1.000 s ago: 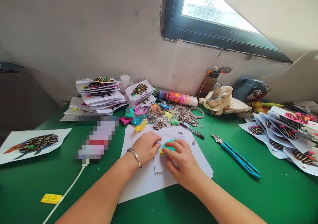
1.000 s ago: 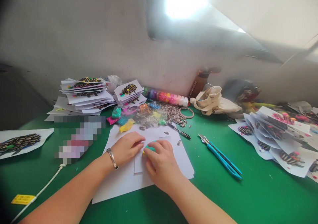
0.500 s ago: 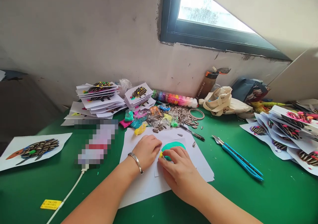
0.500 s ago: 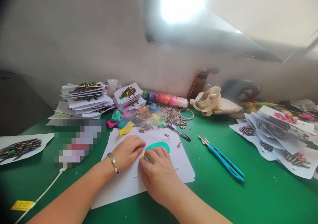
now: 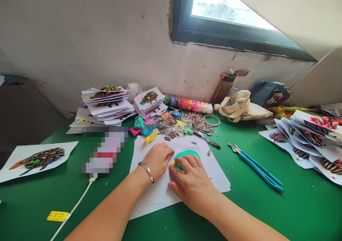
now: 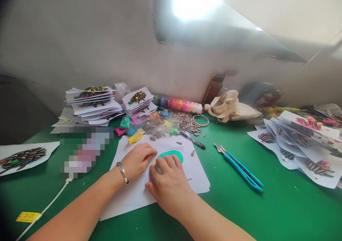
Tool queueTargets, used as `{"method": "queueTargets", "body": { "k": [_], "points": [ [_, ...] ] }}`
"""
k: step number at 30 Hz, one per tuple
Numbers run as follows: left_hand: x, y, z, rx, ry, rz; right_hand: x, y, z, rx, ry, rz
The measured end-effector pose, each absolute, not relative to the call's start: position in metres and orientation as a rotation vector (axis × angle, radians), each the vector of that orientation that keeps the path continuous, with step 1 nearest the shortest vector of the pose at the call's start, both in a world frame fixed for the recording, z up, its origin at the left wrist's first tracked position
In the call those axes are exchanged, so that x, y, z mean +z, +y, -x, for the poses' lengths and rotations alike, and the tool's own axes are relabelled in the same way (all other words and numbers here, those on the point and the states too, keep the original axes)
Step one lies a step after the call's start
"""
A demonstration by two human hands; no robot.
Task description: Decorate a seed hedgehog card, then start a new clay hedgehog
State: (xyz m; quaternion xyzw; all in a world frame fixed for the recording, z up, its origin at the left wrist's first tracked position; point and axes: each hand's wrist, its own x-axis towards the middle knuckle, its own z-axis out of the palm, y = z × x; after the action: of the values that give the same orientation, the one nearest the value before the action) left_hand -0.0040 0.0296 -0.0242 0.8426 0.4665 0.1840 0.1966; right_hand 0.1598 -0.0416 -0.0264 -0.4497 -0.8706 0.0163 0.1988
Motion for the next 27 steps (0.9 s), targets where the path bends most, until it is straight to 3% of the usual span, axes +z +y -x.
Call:
{"method": "queueTargets", "body": {
  "k": [27],
  "points": [
    [-0.025, 0.03, 0.003, 0.45, 1.315, -2.431, -0.015, -0.037, -0.179, 0.076, -2.412, 1.303]
  ]
}}
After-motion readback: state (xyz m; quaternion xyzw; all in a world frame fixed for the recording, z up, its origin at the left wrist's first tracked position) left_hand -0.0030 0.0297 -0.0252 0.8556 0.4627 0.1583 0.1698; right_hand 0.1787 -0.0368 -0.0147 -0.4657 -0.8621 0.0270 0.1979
